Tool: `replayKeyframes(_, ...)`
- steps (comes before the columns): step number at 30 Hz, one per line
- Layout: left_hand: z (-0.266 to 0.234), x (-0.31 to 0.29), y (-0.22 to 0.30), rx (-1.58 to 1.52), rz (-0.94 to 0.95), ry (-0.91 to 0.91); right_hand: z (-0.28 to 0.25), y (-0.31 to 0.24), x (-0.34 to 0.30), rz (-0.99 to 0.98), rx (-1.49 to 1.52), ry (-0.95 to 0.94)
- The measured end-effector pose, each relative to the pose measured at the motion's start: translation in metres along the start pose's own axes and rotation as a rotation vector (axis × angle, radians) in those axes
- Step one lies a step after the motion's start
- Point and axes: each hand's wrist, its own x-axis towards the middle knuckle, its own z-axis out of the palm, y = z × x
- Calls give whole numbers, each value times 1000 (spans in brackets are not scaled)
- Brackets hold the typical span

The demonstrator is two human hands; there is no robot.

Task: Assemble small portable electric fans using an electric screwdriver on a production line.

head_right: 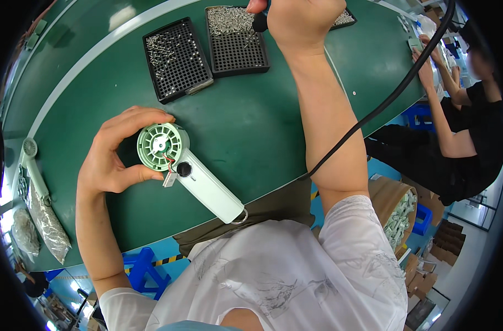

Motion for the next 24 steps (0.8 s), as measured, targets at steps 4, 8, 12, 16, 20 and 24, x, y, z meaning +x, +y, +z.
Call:
replayKeyframes(4, 0, 0, 0, -1, 3, -2, 0, 1, 1, 20, 2, 22)
replayKeyframes(8, 0, 1, -1, 6, 7, -1, -1, 4, 1, 16, -11, -2)
replayKeyframes(12, 0, 0, -1, 9, 6, 4, 0, 1, 1, 30, -24, 0)
replayKeyframes(16, 0, 0, -1, 10, 8, 3, -1, 1, 2, 40, -19, 30)
replayKeyframes(20, 1, -1, -2, 14, 3, 5, -2, 4, 3, 52, 5, 40)
replayKeyframes(24, 1, 0, -2, 17, 11, 1, -2, 4, 3, 40, 20, 56)
